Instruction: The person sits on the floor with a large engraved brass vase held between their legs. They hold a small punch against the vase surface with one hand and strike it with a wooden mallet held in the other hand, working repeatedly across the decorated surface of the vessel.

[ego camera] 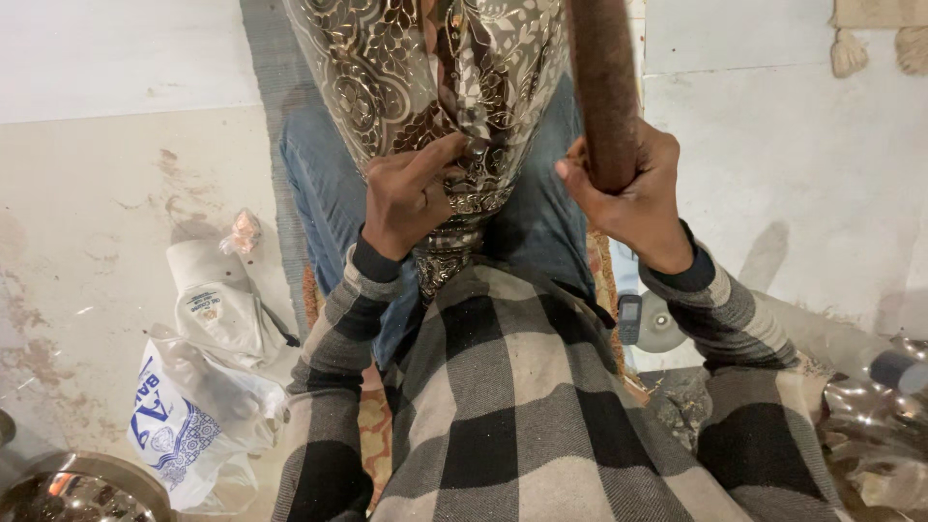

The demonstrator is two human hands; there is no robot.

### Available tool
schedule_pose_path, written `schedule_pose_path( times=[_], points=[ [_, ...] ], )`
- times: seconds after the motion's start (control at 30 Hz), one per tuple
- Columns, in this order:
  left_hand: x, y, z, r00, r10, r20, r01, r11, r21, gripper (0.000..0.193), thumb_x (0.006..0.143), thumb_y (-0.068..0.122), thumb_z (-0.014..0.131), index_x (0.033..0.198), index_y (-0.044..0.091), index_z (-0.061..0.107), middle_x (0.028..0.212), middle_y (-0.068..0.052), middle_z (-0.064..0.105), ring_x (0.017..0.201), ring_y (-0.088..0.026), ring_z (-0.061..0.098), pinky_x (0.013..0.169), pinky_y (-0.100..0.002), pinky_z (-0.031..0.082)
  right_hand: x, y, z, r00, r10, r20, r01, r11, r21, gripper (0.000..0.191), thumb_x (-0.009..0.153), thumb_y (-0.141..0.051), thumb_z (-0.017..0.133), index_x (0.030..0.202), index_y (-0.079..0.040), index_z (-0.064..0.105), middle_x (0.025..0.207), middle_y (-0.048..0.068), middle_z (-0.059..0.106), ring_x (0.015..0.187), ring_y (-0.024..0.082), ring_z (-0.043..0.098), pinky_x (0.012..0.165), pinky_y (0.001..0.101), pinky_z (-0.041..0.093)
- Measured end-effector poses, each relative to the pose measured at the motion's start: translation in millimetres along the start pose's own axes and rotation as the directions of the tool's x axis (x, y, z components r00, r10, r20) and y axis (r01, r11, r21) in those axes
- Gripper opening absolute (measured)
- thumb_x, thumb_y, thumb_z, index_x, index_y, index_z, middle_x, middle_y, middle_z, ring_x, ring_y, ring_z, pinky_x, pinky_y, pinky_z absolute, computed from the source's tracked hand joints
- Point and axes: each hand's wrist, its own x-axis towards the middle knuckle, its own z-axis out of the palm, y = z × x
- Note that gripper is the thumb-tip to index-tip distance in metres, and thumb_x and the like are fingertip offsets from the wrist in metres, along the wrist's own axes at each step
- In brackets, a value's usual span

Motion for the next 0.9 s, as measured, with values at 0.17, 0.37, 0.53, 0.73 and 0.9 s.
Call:
schedule_pose_path(
  times=[0.17, 0.37, 0.53, 0.73, 0.9],
  points=[
    [-0.2, -4.0, 1.4, 0.999, -0.005, 0.04, 0.006, 1.0, -0.017, 0.051, 0.078, -0.017, 0.051, 0.122, 0.001, 0.069, 0.096, -0.017, 0.077, 0.086, -0.024, 0.079, 0.075, -0.034, 0.065, 13.4, -25.3, -14.9, 0.959, -0.18, 0.217, 0.262, 0.855, -0.447, 0.03, 0.073, -0.004, 0.074, 0.1, -0.001, 0.061, 0.07, 0.013, 0.058, 0.059, 0.029, 0.059, 0.055, 0.0372, 0.041],
    [-2.7, -9.7, 2.3, 0.998, 0.026, 0.059, -0.023, 0.999, -0.047, 0.054, 0.073, -0.017, 0.049, 0.121, 0.0, 0.068, 0.096, -0.017, 0.078, 0.083, -0.024, 0.079, 0.075, -0.034, 0.065, 16.1, -35.4, -9.0, 0.966, -0.156, 0.208, 0.245, 0.816, -0.524, 0.026, 0.072, -0.004, 0.072, 0.092, -0.003, 0.056, 0.068, 0.014, 0.056, 0.058, 0.033, 0.058, 0.055, 0.0417, 0.04],
    [-2.8, -13.5, 5.9, 0.996, 0.04, 0.076, -0.035, 0.997, -0.064, 0.053, 0.08, -0.018, 0.05, 0.126, 0.003, 0.067, 0.102, -0.016, 0.078, 0.085, -0.022, 0.08, 0.074, -0.031, 0.067, 14.3, -36.3, -7.4, 0.965, -0.124, 0.23, 0.242, 0.756, -0.608, 0.029, 0.067, -0.002, 0.072, 0.091, -0.003, 0.055, 0.07, 0.013, 0.058, 0.058, 0.035, 0.056, 0.053, 0.043, 0.038],
    [-2.1, -12.6, 3.0, 0.995, 0.02, 0.1, -0.024, 0.999, 0.039, 0.059, 0.076, -0.017, 0.054, 0.129, 0.004, 0.07, 0.085, -0.014, 0.076, 0.067, -0.024, 0.074, 0.06, -0.036, 0.06, 12.8, -30.0, -6.8, 0.971, -0.132, 0.197, 0.226, 0.769, -0.598, 0.032, 0.068, -0.003, 0.074, 0.094, -0.002, 0.055, 0.072, 0.014, 0.057, 0.062, 0.036, 0.056, 0.055, 0.0423, 0.039],
    [0.5, -11.3, 0.9, 0.993, 0.044, 0.111, -0.045, 0.999, 0.013, 0.058, 0.075, -0.013, 0.056, 0.129, 0.006, 0.067, 0.088, -0.013, 0.076, 0.072, -0.025, 0.075, 0.064, -0.037, 0.062, 10.2, -27.4, -5.7, 0.962, -0.19, 0.197, 0.274, 0.7, -0.66, 0.032, 0.067, -0.003, 0.074, 0.096, -0.004, 0.06, 0.074, 0.015, 0.06, 0.066, 0.038, 0.058, 0.057, 0.0422, 0.038]
  ],
)
